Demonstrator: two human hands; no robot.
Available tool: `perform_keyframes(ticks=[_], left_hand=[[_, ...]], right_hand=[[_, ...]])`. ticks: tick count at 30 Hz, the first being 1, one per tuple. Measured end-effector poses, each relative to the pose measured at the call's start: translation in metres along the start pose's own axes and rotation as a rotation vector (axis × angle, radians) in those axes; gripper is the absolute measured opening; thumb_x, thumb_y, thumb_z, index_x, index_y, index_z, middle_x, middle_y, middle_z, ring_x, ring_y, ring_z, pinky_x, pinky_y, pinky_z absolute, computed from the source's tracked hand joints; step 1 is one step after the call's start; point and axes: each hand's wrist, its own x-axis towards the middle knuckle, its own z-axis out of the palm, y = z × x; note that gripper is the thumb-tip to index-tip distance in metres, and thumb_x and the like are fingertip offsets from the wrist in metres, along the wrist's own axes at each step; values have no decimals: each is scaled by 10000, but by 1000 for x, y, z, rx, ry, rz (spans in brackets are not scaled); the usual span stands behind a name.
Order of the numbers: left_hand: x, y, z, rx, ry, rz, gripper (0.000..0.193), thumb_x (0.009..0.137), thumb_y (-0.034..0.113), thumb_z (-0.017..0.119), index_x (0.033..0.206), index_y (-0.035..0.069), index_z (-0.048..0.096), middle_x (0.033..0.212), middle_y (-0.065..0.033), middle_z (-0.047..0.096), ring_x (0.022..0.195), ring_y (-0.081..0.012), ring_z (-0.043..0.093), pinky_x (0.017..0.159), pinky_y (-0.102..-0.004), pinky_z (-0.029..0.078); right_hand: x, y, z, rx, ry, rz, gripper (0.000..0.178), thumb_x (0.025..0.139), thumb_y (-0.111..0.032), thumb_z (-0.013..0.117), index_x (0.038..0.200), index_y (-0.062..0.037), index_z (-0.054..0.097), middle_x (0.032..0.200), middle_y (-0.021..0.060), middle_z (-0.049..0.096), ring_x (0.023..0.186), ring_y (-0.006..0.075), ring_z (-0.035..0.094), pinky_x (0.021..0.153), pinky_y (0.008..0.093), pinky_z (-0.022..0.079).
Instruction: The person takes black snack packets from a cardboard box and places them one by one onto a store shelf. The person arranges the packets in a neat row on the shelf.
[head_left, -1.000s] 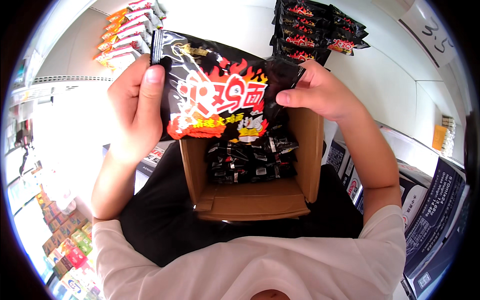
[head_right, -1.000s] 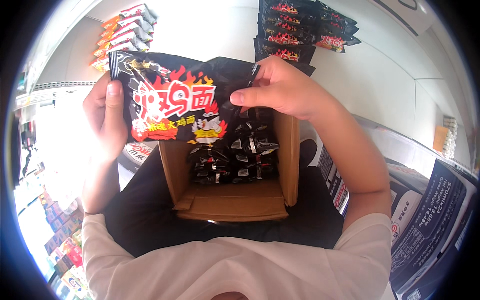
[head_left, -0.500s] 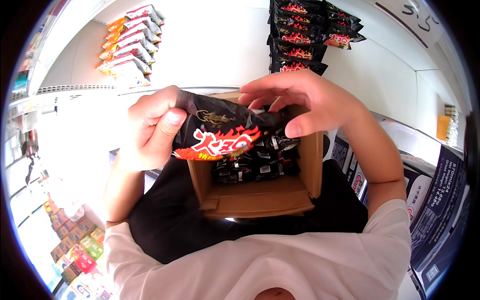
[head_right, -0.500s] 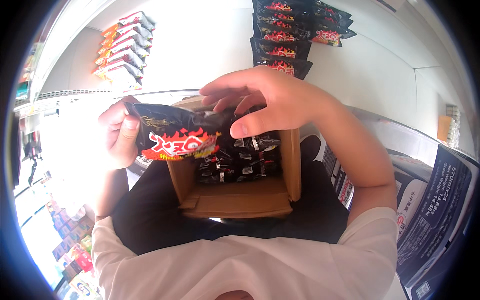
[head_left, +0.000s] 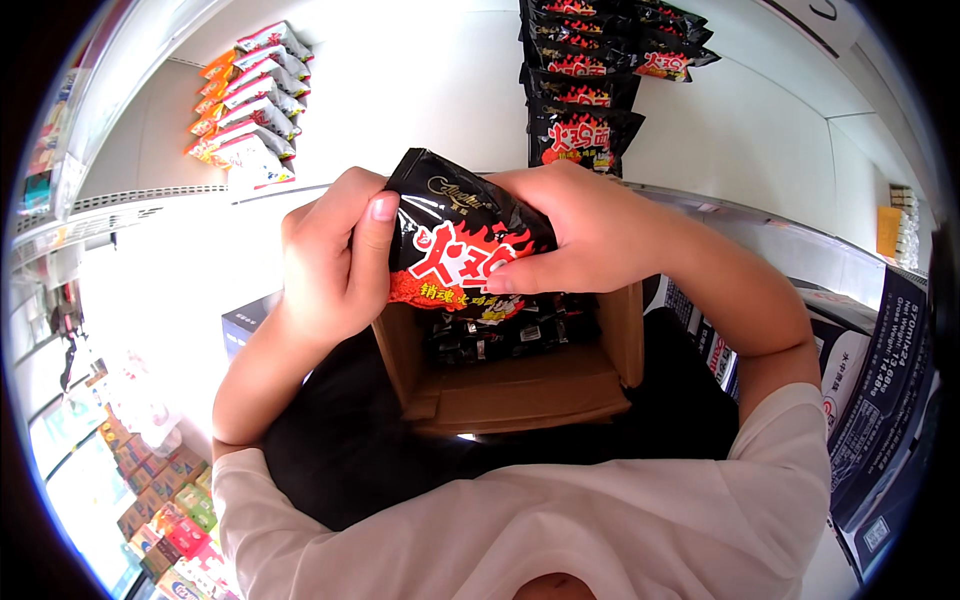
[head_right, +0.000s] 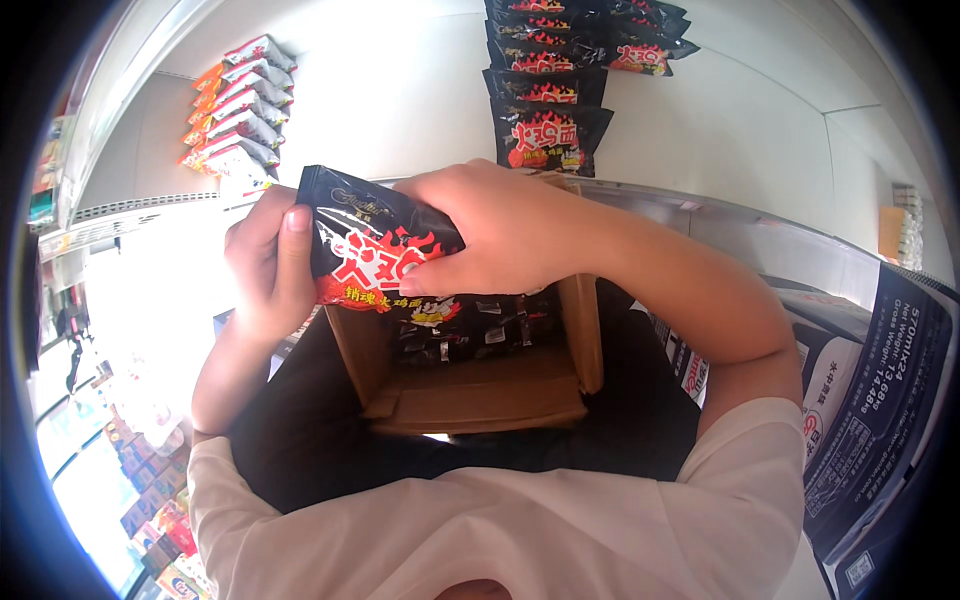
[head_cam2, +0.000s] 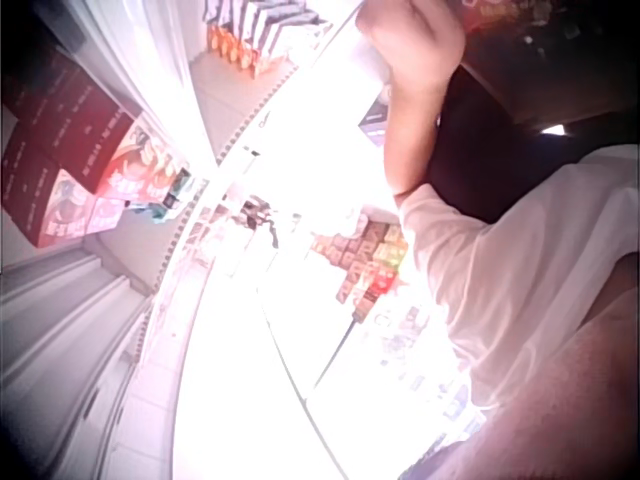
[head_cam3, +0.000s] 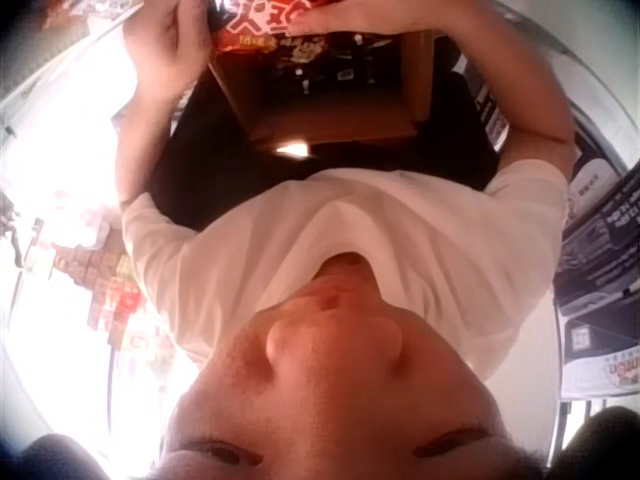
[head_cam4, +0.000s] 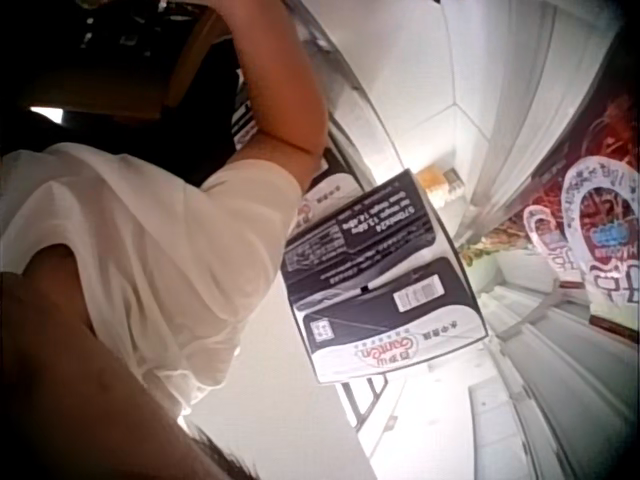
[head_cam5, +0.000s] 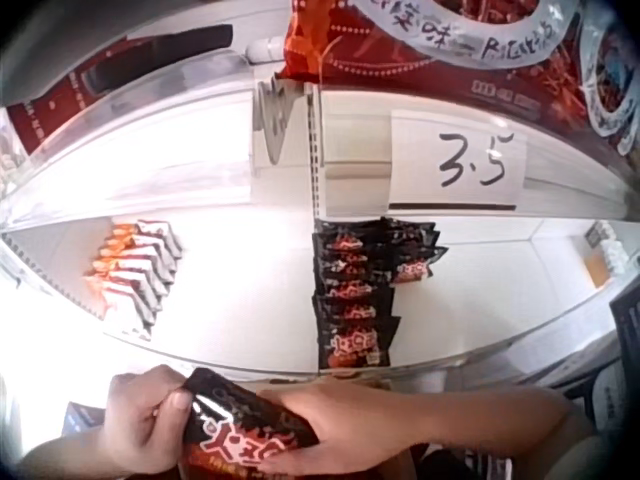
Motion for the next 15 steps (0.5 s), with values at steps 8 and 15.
perform_keyframes(ticks=[8,15], left_hand=[[-3,-6,0,-253,-25,11,254,1108,105,535,916,-35,628,694,-74,582,588,-113,507,574,-268,424],[-7,-26,17,-529,69,-233,215,1124,129,512,1036,-38,614,792,-63,622,711,-116,610,670,-259,503]], right_hand=[[1,2,-5,-37,-37,5,587,774,-201,860,1285,7,661,1030,169,771,888,294,744,837,399,581],[-51,-32,-91,-567,140,-55,586,696,-205,870,1216,-12,678,998,185,734,926,362,720,816,407,554]])
